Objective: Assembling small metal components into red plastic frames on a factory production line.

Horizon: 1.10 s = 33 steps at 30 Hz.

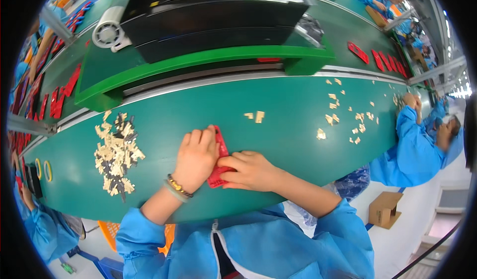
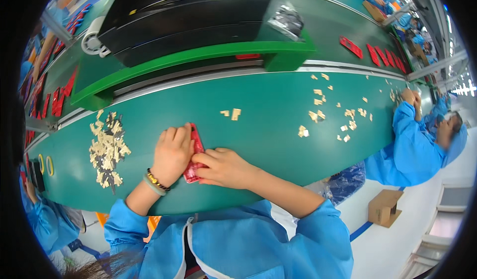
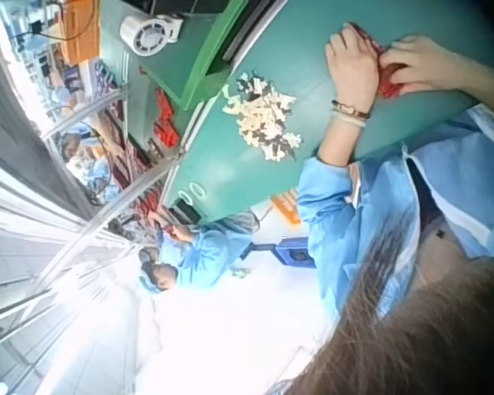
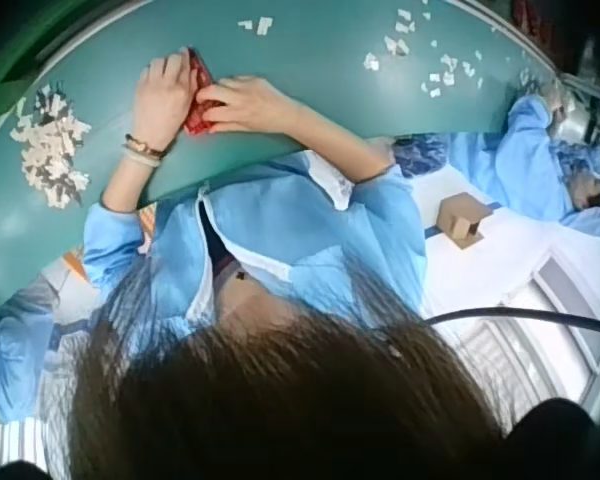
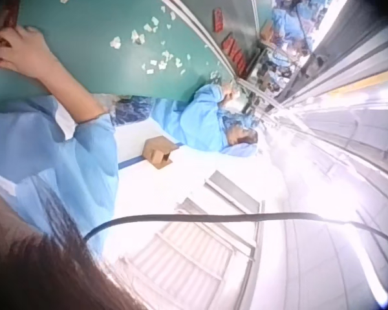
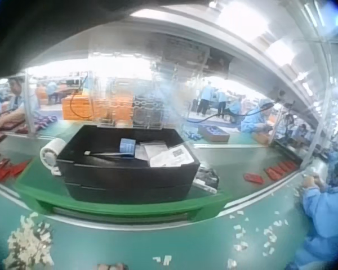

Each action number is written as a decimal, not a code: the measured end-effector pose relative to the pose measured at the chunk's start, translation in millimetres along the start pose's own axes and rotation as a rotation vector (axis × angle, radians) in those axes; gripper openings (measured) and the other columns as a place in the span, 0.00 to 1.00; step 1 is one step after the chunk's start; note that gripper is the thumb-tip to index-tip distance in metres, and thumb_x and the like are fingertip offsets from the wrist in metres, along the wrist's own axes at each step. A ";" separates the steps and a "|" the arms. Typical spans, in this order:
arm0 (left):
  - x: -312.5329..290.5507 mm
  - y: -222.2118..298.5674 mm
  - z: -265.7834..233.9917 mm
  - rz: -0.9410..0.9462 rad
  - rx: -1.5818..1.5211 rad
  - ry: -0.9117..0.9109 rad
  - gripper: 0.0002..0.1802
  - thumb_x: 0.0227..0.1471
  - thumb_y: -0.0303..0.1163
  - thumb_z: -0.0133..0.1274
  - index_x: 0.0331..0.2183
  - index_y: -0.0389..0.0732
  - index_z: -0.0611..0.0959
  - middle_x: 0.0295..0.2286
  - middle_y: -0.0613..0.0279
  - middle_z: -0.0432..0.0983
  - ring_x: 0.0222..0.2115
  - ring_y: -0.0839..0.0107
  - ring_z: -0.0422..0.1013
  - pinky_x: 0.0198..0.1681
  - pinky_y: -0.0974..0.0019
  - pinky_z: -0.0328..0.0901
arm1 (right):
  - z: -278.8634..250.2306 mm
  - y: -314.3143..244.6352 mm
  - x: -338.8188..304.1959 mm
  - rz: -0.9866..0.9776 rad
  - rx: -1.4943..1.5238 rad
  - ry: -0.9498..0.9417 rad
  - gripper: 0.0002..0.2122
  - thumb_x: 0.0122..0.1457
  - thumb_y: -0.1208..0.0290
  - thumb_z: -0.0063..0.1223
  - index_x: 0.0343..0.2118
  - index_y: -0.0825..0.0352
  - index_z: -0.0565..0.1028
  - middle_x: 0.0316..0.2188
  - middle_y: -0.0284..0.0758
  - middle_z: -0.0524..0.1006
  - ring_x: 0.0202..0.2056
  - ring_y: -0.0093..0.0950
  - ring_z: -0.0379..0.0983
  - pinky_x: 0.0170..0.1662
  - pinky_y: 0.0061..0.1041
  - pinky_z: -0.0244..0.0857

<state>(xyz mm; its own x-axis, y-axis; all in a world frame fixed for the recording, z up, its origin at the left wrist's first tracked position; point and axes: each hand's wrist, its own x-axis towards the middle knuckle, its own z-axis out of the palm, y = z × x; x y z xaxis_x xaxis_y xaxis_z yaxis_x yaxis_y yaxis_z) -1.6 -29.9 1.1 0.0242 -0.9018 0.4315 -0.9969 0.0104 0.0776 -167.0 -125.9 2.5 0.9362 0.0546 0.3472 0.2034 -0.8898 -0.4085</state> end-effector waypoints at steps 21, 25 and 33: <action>-165.8 -123.5 -57.3 -0.710 0.172 0.026 0.14 0.57 0.24 0.46 0.45 0.33 0.76 0.47 0.52 0.72 0.50 0.54 0.66 0.52 0.59 0.61 | -151.1 198.9 -114.4 0.950 -0.430 0.558 0.20 0.55 0.72 0.52 0.52 0.70 0.67 0.49 0.44 0.72 0.47 0.44 0.71 0.47 0.38 0.66; -160.4 -117.5 -66.4 -0.792 0.183 0.155 0.10 0.58 0.24 0.46 0.41 0.33 0.77 0.40 0.52 0.74 0.42 0.55 0.69 0.47 0.58 0.63 | -74.2 95.6 -81.4 0.626 -0.488 0.126 0.32 0.49 0.60 0.59 0.57 0.64 0.63 0.60 0.46 0.59 0.61 0.44 0.54 0.61 0.50 0.46; -178.3 -135.9 -64.1 -0.710 0.074 0.351 0.10 0.56 0.21 0.48 0.42 0.33 0.75 0.40 0.56 0.74 0.41 0.63 0.70 0.48 0.62 0.63 | -169.3 183.2 -190.4 0.806 -0.677 0.614 0.18 0.50 0.80 0.53 0.47 0.65 0.72 0.53 0.41 0.69 0.55 0.43 0.64 0.56 0.38 0.56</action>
<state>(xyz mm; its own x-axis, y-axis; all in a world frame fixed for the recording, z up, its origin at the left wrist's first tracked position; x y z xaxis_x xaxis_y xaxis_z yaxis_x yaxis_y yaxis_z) 134.4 157.1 -28.8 0.6654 -0.4928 0.5607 -0.7365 -0.5557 0.3857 -356.5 -376.1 4.4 0.3968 -0.6827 0.6136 -0.7355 -0.6364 -0.2324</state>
